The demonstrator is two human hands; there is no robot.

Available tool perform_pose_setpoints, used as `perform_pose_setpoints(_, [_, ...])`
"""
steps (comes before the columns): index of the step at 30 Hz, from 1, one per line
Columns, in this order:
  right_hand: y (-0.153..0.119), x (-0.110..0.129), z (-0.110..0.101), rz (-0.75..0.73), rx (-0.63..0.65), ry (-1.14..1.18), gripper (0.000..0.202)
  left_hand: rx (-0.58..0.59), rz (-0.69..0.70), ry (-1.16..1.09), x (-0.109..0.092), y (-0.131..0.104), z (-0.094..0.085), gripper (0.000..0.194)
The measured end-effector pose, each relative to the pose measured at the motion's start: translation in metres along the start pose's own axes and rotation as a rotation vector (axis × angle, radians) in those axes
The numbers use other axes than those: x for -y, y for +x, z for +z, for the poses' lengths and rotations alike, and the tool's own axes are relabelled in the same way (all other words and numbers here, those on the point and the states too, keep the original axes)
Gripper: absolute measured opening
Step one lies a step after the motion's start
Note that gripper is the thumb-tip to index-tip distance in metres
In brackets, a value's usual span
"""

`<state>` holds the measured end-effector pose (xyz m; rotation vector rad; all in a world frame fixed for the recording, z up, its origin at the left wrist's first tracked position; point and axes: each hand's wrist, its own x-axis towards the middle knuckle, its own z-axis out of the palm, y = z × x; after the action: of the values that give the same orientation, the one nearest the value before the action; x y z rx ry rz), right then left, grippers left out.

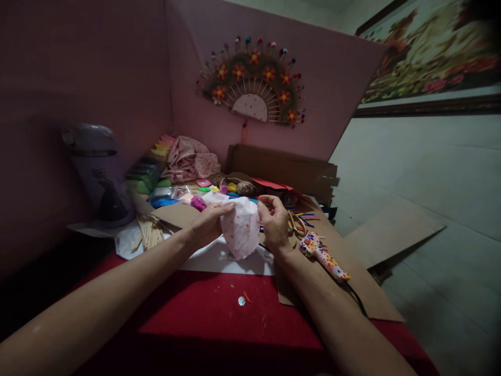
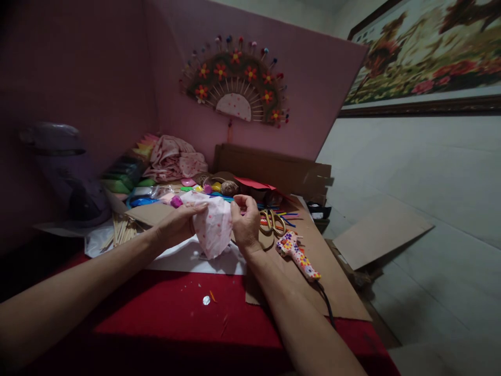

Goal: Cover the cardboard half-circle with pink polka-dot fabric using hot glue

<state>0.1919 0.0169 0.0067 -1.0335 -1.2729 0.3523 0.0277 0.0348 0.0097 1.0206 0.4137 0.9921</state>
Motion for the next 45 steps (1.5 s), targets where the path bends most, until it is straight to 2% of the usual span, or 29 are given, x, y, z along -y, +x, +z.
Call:
perform_pose_setpoints(2, [0.0, 0.003, -0.002, -0.152, -0.06, -0.104, 0.017, 0.003, 0.003, -0.022, 0.0, 0.0, 0.0, 0.024])
perform_pose_setpoints(5, [-0.002, 0.009, -0.003, -0.312, 0.0, -0.174, 0.01, 0.0, -0.003, -0.044, 0.0, 0.0, -0.001, 0.023])
perform_pose_setpoints(8, [-0.006, 0.01, -0.001, -0.37, 0.065, -0.21, 0.008, 0.008, -0.026, -0.051, 0.0, -0.001, 0.001, 0.019])
perform_pose_setpoints(12, [-0.01, 0.008, 0.002, -0.425, 0.083, -0.253, 0.006, 0.044, -0.062, -0.085, 0.0, -0.003, 0.005, 0.019])
perform_pose_setpoints(16, [-0.01, 0.006, 0.004, -0.391, 0.068, -0.174, 0.007, 0.064, -0.09, -0.146, 0.0, -0.004, 0.01, 0.02])
perform_pose_setpoints(21, [-0.002, -0.004, 0.003, -0.057, -0.086, 0.06, 0.018, -0.003, -0.09, -0.183, -0.002, -0.001, 0.007, 0.016])
perform_pose_setpoints(23, [0.0, -0.007, 0.002, 0.014, -0.125, 0.097, 0.022, -0.043, -0.094, -0.2, -0.003, 0.0, 0.006, 0.017])
perform_pose_setpoints(25, [0.0, -0.006, 0.002, -0.035, -0.1, 0.067, 0.02, -0.09, -0.074, -0.222, -0.004, 0.002, 0.005, 0.021])
perform_pose_setpoints(30, [-0.011, 0.006, 0.002, -0.354, 0.079, -0.11, 0.009, -0.17, -0.05, -0.262, -0.007, 0.003, 0.008, 0.028])
perform_pose_setpoints(35, [-0.018, 0.007, 0.005, -0.506, 0.171, -0.281, 0.006, -0.143, -0.065, -0.242, -0.007, 0.003, 0.009, 0.032])
perform_pose_setpoints(38, [-0.018, 0.003, 0.006, -0.511, 0.183, -0.396, 0.005, -0.112, -0.063, -0.236, -0.004, 0.003, 0.006, 0.029])
perform_pose_setpoints(41, [-0.015, 0.0, 0.006, -0.465, 0.154, -0.361, 0.01, -0.103, -0.056, -0.231, -0.002, 0.004, 0.003, 0.026])
perform_pose_setpoints(45, [-0.009, -0.002, 0.003, -0.319, -0.041, -0.198, 0.009, -0.152, -0.001, -0.264, -0.002, 0.006, 0.002, 0.023])
